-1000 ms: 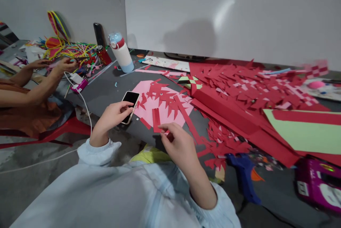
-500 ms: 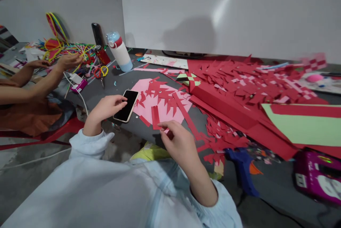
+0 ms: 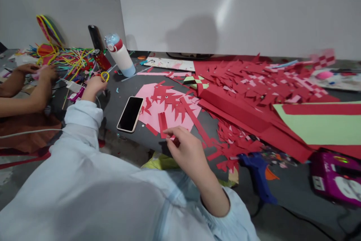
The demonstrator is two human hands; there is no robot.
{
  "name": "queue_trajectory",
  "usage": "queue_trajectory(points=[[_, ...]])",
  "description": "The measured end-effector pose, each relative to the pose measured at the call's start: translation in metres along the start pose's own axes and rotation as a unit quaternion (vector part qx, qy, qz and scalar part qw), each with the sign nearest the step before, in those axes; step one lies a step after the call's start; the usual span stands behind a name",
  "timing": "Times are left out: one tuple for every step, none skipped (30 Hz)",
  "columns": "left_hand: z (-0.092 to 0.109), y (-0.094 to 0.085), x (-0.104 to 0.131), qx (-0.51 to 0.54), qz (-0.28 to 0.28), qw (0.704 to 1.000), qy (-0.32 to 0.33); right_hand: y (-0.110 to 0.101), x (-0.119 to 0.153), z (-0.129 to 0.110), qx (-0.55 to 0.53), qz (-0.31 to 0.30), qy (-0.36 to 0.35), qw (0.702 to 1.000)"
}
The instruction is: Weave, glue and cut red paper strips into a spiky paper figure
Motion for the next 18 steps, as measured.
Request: queue_trajectory(points=[[-0.003,0.001,-0.011,-0.002,0.011,1.0,-0.016,0.001,-0.001,-0.001,0.001,0.0,0.001,1.0],[-0.007,0.003,-0.021,-0.002,0.016,0.999,-0.033,0.002,-0.003,-0.002,0.001,0.0,0.001,1.0],[-0.01,0.005,-0.03,0.0,0.02,0.999,-0.043,0.004,-0.005,-0.003,0.001,-0.002,0.002,1.0],[-0.013,0.008,-0.038,0.004,0.021,0.998,-0.053,0.005,-0.007,-0.004,0.002,-0.004,0.004,1.0],[-0.017,0.011,-0.045,0.007,0.023,0.998,-0.063,0.007,-0.009,-0.006,0.004,-0.007,0.006,1.0],[-0.02,0.013,-0.051,0.012,0.03,0.997,-0.07,0.008,-0.012,-0.007,0.007,-0.01,0.009,1.0],[-0.023,0.016,-0.057,0.016,0.036,0.996,-0.074,0.01,-0.014,-0.008,0.011,-0.012,0.011,1.0],[-0.025,0.018,-0.063,0.02,0.042,0.996,-0.078,0.011,-0.017,-0.009,0.016,-0.014,0.014,1.0],[-0.027,0.021,-0.068,0.024,0.044,0.995,-0.085,0.012,-0.019,-0.01,0.02,-0.014,0.015,1.0],[-0.029,0.023,-0.074,0.026,0.048,0.994,-0.089,0.013,-0.021,-0.01,0.024,-0.013,0.015,1.0],[-0.03,0.025,-0.079,0.028,0.05,0.994,-0.095,0.013,-0.023,-0.011,0.028,-0.012,0.015,0.999],[-0.031,0.026,-0.084,0.029,0.052,0.993,-0.099,0.014,-0.025,-0.011,0.031,-0.011,0.016,0.999],[-0.032,0.027,-0.089,0.029,0.054,0.993,-0.103,0.014,-0.027,-0.01,0.034,-0.01,0.017,0.999],[-0.032,0.028,-0.095,0.029,0.054,0.992,-0.106,0.015,-0.028,-0.01,0.036,-0.009,0.019,0.999],[-0.033,0.028,-0.099,0.027,0.053,0.992,-0.108,0.016,-0.029,-0.009,0.036,-0.008,0.021,0.999],[-0.034,0.028,-0.104,0.026,0.051,0.992,-0.108,0.017,-0.03,-0.009,0.036,-0.007,0.023,0.999],[-0.035,0.028,-0.108,0.024,0.048,0.993,-0.108,0.017,-0.031,-0.008,0.035,-0.006,0.026,0.999],[-0.036,0.027,-0.11,0.021,0.046,0.993,-0.106,0.018,-0.032,-0.008,0.035,-0.005,0.028,0.999]])
Point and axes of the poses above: each hand's wrist, its own x-axis away from the middle knuckle, its own y-axis out of the palm, z = x × y, the point moved 3 cm from there along -x, towards the middle knuckle, and after that the axes turned 2 degrees about -z, right-handed, at the moved point
